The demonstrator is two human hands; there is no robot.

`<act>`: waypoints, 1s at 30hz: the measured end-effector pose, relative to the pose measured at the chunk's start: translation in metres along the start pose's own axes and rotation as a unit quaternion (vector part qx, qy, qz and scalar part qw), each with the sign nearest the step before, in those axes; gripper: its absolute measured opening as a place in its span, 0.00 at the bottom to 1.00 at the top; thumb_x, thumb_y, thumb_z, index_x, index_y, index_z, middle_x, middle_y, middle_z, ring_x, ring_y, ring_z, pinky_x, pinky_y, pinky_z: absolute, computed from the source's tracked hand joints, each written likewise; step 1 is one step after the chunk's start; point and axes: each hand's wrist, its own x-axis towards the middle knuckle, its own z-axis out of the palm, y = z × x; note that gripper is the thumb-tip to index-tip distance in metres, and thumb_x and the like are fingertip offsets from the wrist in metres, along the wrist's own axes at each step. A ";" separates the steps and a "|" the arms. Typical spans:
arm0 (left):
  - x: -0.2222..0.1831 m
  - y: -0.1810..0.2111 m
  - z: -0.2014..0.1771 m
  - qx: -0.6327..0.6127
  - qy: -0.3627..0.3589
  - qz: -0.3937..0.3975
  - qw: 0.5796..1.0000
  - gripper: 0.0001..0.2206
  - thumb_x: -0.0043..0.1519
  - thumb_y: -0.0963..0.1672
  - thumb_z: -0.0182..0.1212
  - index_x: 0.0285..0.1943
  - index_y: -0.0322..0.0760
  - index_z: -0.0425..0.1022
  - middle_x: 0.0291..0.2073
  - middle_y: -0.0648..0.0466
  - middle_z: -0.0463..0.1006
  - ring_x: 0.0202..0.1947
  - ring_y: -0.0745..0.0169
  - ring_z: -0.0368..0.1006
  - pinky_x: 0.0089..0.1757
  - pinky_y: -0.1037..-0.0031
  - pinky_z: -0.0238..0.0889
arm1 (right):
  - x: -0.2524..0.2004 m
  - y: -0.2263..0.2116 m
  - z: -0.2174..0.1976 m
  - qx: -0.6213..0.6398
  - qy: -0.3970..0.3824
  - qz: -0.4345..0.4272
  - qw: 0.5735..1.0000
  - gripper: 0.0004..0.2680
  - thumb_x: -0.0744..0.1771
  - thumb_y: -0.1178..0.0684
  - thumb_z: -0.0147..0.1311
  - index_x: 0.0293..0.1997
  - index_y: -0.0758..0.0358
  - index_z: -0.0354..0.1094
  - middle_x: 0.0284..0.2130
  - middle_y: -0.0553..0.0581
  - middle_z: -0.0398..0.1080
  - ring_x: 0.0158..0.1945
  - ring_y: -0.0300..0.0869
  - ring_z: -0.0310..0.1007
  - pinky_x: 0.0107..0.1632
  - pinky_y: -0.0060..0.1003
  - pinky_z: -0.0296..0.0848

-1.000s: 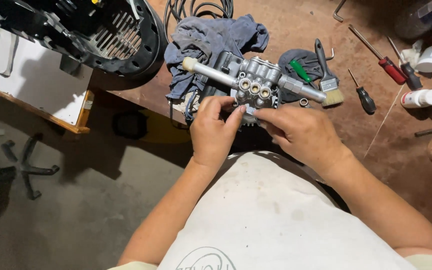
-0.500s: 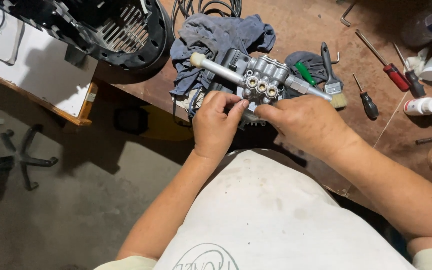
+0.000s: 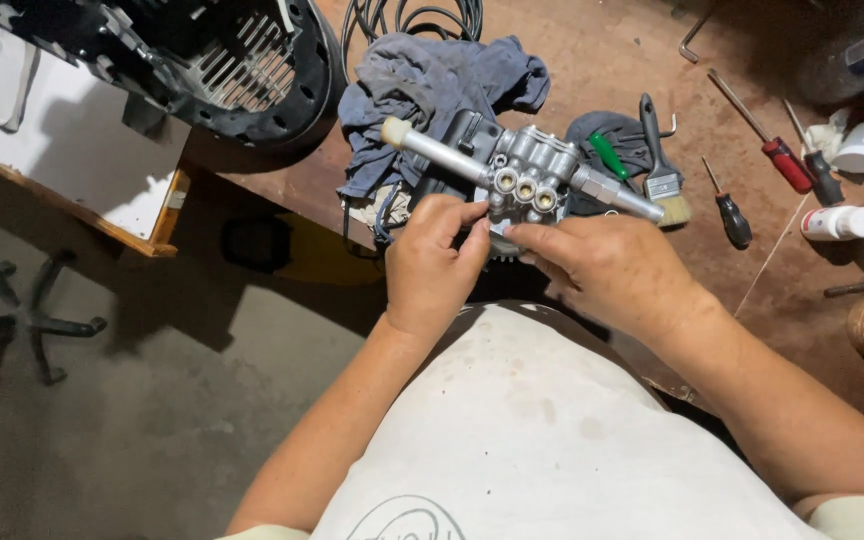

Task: The person assembles a mechanical component on a workbench, using a wrench to tighten bolts and a brush to clean surfaces. They handle a black housing, a silver cylindrical part, and a valve assembly, then retrieve a brush from a drawer and continue tightening and cleaning the assembly.

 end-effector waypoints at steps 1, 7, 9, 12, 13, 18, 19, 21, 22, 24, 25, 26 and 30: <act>0.004 -0.007 0.001 -0.003 -0.002 0.003 1.000 0.06 0.70 0.47 0.77 0.54 0.55 0.91 0.45 0.67 0.87 0.47 0.57 0.91 0.46 0.62 0.85 | -0.005 0.000 0.000 -0.003 0.001 0.003 1.000 0.09 0.74 0.46 0.66 0.63 0.40 0.81 0.29 0.49 0.81 0.37 0.49 0.87 0.42 0.48 0.86; 0.001 -0.014 0.001 -0.017 0.006 0.029 0.999 0.06 0.68 0.48 0.83 0.47 0.50 0.90 0.39 0.64 0.86 0.43 0.57 0.90 0.44 0.69 0.82 | -0.062 0.027 0.013 0.184 -0.059 0.243 0.951 0.11 0.74 0.40 0.65 0.62 0.41 0.84 0.47 0.50 0.89 0.53 0.52 0.89 0.53 0.51 0.88; 0.000 -0.006 -0.010 0.008 -0.001 0.038 0.999 0.05 0.69 0.45 0.81 0.51 0.51 0.92 0.43 0.64 0.86 0.45 0.56 0.89 0.45 0.66 0.82 | -0.079 0.051 0.033 0.118 -0.139 0.345 0.921 0.11 0.72 0.47 0.67 0.57 0.59 0.87 0.48 0.64 0.89 0.55 0.64 0.87 0.60 0.60 0.84; 0.003 -0.014 -0.013 0.008 0.010 0.039 0.999 0.10 0.65 0.46 0.88 0.50 0.47 0.91 0.41 0.61 0.85 0.43 0.56 0.89 0.44 0.67 0.82 | -0.120 0.109 0.068 0.085 -0.117 0.435 0.888 0.12 0.75 0.43 0.65 0.67 0.45 0.86 0.49 0.62 0.88 0.59 0.62 0.87 0.63 0.57 0.82; 0.002 -0.015 -0.011 0.006 0.006 0.039 0.999 0.10 0.65 0.46 0.88 0.50 0.47 0.91 0.41 0.61 0.85 0.43 0.56 0.89 0.44 0.67 0.82 | -0.130 0.133 0.082 0.084 -0.118 0.440 0.886 0.12 0.75 0.43 0.65 0.67 0.45 0.86 0.49 0.62 0.88 0.59 0.62 0.87 0.63 0.57 0.82; 0.004 -0.003 -0.015 -0.010 -0.016 0.049 0.999 0.02 0.72 0.41 0.81 0.50 0.40 0.92 0.41 0.55 0.87 0.43 0.45 0.89 0.43 0.63 0.81 | -0.136 0.260 0.155 0.007 0.004 0.458 0.889 0.13 0.75 0.37 0.70 0.64 0.47 0.87 0.43 0.69 0.85 0.56 0.68 0.85 0.60 0.64 0.81; 0.002 -0.002 -0.015 -0.008 -0.017 0.049 0.999 0.02 0.72 0.41 0.81 0.50 0.40 0.92 0.41 0.55 0.87 0.43 0.45 0.89 0.43 0.63 0.81 | -0.129 0.286 0.167 0.009 0.005 0.458 0.889 0.13 0.75 0.37 0.70 0.64 0.47 0.87 0.43 0.69 0.85 0.56 0.68 0.85 0.60 0.64 0.81; 0.001 -0.001 -0.017 -0.017 -0.007 0.034 0.999 0.07 0.69 0.42 0.85 0.52 0.40 0.92 0.42 0.56 0.88 0.44 0.50 0.90 0.44 0.65 0.81 | -0.108 0.339 0.193 -0.026 0.014 0.477 0.878 0.12 0.75 0.30 0.66 0.64 0.32 0.85 0.45 0.52 0.85 0.59 0.53 0.86 0.61 0.55 0.83; 0.001 -0.001 -0.016 -0.016 -0.007 0.033 0.999 0.07 0.69 0.42 0.85 0.52 0.40 0.92 0.42 0.56 0.88 0.44 0.50 0.90 0.44 0.65 0.81 | -0.084 0.335 0.184 -0.025 0.014 0.476 0.879 0.12 0.75 0.30 0.66 0.64 0.32 0.85 0.45 0.52 0.85 0.59 0.53 0.86 0.61 0.55 0.83; 0.001 -0.002 -0.015 0.012 -0.032 0.008 0.999 0.08 0.72 0.45 0.80 0.47 0.40 0.85 0.47 0.55 0.87 0.46 0.62 0.83 0.45 0.70 0.75 | -0.034 0.325 0.166 -0.031 -0.041 0.539 0.841 0.19 0.76 0.35 0.65 0.50 0.65 0.84 0.47 0.71 0.84 0.51 0.70 0.83 0.49 0.68 0.80; 0.003 0.000 -0.016 0.015 -0.030 0.008 0.999 0.08 0.72 0.45 0.80 0.47 0.40 0.85 0.47 0.55 0.87 0.46 0.62 0.83 0.45 0.70 0.75 | -0.031 0.340 0.178 -0.028 -0.041 0.537 0.842 0.19 0.76 0.35 0.65 0.50 0.65 0.84 0.47 0.71 0.84 0.51 0.70 0.83 0.49 0.68 0.80; 0.004 0.002 -0.017 -0.003 -0.042 0.031 0.999 0.06 0.73 0.43 0.77 0.47 0.38 0.85 0.46 0.54 0.86 0.47 0.61 0.83 0.46 0.69 0.75 | -0.026 0.355 0.188 -0.043 -0.065 0.537 0.840 0.15 0.72 0.40 0.66 0.53 0.63 0.84 0.52 0.70 0.84 0.55 0.69 0.83 0.54 0.64 0.81; 0.004 0.004 -0.014 -0.010 -0.066 0.025 0.997 0.04 0.74 0.43 0.71 0.52 0.39 0.88 0.47 0.58 0.86 0.50 0.62 0.85 0.44 0.68 0.76 | 0.000 0.358 0.174 -0.040 -0.165 0.550 0.818 0.15 0.70 0.47 0.62 0.59 0.66 0.85 0.55 0.74 0.85 0.58 0.72 0.85 0.60 0.61 0.82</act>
